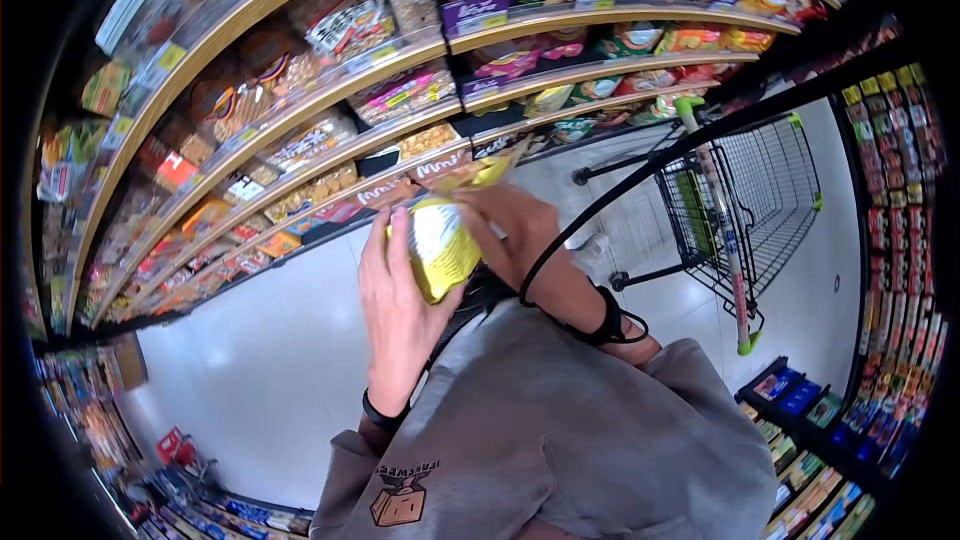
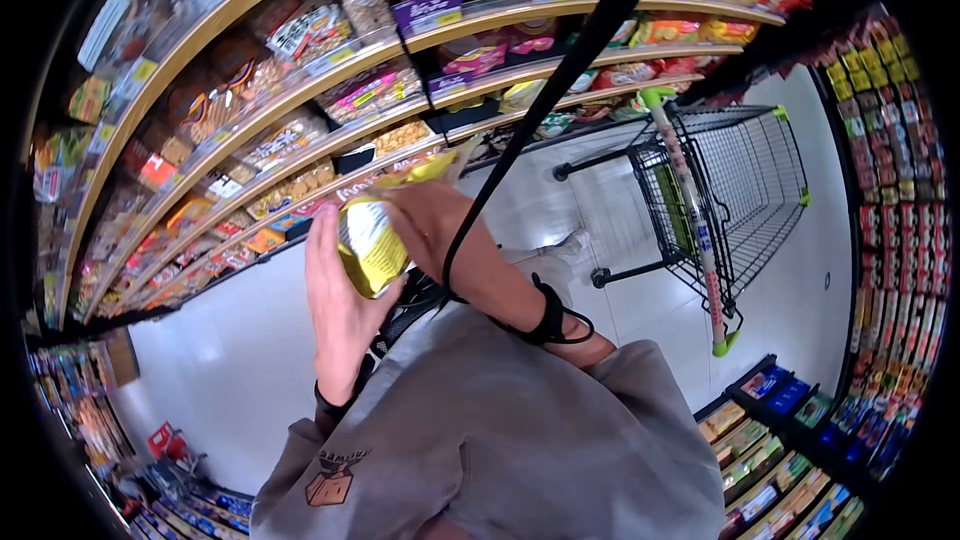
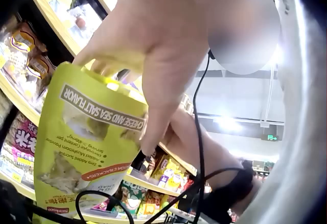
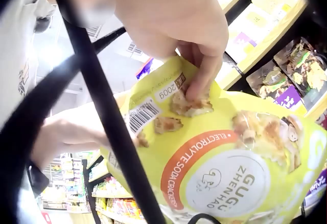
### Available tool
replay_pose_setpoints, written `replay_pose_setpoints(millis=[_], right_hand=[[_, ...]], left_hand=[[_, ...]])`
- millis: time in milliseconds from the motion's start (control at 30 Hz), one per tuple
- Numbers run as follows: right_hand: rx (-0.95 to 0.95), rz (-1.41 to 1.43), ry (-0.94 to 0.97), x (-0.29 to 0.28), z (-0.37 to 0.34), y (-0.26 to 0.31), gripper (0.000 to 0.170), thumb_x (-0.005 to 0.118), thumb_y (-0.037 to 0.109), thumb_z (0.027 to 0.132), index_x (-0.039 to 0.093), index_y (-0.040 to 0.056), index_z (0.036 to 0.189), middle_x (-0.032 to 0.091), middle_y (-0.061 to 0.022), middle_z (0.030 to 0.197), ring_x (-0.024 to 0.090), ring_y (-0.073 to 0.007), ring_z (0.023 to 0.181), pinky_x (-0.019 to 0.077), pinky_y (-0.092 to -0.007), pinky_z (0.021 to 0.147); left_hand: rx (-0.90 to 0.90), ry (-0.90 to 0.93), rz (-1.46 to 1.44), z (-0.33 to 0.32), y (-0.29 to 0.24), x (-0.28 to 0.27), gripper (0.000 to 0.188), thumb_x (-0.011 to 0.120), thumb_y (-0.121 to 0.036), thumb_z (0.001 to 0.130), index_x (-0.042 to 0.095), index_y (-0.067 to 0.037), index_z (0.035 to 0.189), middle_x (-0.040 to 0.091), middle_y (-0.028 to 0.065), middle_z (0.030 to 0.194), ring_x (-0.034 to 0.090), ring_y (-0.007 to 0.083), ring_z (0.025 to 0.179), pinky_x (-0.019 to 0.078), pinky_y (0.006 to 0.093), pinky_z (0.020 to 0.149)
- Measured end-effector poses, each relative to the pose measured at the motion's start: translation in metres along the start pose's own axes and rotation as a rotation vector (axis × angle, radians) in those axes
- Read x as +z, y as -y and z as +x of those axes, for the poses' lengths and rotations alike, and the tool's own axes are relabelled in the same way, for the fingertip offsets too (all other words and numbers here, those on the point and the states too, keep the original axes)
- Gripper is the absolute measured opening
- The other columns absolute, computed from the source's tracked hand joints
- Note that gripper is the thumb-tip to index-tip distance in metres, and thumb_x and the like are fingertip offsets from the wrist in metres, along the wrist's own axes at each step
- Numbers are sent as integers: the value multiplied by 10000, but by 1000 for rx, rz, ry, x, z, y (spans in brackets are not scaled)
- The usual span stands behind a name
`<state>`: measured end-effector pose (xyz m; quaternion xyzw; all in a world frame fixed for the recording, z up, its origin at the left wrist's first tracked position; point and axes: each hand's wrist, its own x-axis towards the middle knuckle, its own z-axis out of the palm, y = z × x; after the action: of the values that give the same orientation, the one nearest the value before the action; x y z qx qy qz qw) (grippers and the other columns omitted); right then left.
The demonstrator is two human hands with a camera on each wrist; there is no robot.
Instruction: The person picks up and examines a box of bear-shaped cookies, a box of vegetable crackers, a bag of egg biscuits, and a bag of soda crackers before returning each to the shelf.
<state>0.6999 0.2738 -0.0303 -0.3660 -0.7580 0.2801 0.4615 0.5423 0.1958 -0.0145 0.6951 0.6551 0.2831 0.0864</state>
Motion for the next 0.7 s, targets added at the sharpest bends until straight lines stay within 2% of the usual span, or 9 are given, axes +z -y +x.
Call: replay_pose_setpoints(millis=[100,167,300,367,400,433,500,533,700], right_hand=[[-85,-16,-18,-2,2,3,190,611,70,851,630,-30,1012,661,-161,931,638,-343,834,526,-409,740],[-180,-37,-6,-5,3,2,181,602,70,851,628,-36,995,658,-166,960,640,-338,844,529,-402,736],[-149,-33,1,-8,4,5,180,599,77,826,632,-36,961,629,-144,897,612,-322,840,510,-397,758],[-126,-24,-17,-7,0,5,176,596,84,819,631,-36,943,618,-139,880,604,-317,836,502,-400,765],[-114,-11,-21,-6,-2,4,173,594,91,813,630,-35,926,606,-135,863,596,-313,833,494,-404,772],[-113,-12,-27,-7,-2,3,173,594,91,813,630,-35,926,606,-135,863,596,-313,833,494,-404,772],[-218,-74,22,-8,-3,2,159,589,100,811,628,-26,900,603,-136,865,592,-317,829,488,-409,772],[-179,-40,34,-7,-3,2,146,585,104,818,624,-20,885,607,-135,860,590,-316,830,484,-407,784],[-57,22,107,-4,-4,5,219,624,120,839,659,-12,1011,668,-146,1003,641,-310,903,524,-378,786]], left_hand=[[-48,-28,-13,9,0,2,984,841,-75,547,357,-22,1403,453,218,1313,475,413,1178,409,460,976],[60,-60,-27,16,-1,-1,922,853,-110,545,399,1,1340,498,213,1245,496,405,1146,419,463,961],[53,-51,-87,21,-5,4,864,858,-180,568,418,26,1282,545,234,1153,559,395,1064,459,441,911],[-17,-20,-92,23,-12,7,800,831,-180,599,432,25,1262,544,227,1178,560,388,1038,469,448,881],[47,-74,-101,26,-15,8,686,802,-163,629,484,16,1210,578,205,1111,581,378,974,484,430,830],[53,-72,-100,30,-17,9,686,802,-163,629,484,16,1210,578,205,1111,581,378,974,484,430,830],[118,-53,-149,34,-18,11,565,774,-135,658,540,3,1153,610,174,1022,590,366,928,484,420,805],[84,-71,-151,35,-22,11,435,738,-93,684,597,-14,1088,627,154,964,601,350,869,488,397,755],[20,-72,-168,34,-17,5,293,689,-49,722,636,-12,1008,640,159,904,611,340,755,488,372,666]])
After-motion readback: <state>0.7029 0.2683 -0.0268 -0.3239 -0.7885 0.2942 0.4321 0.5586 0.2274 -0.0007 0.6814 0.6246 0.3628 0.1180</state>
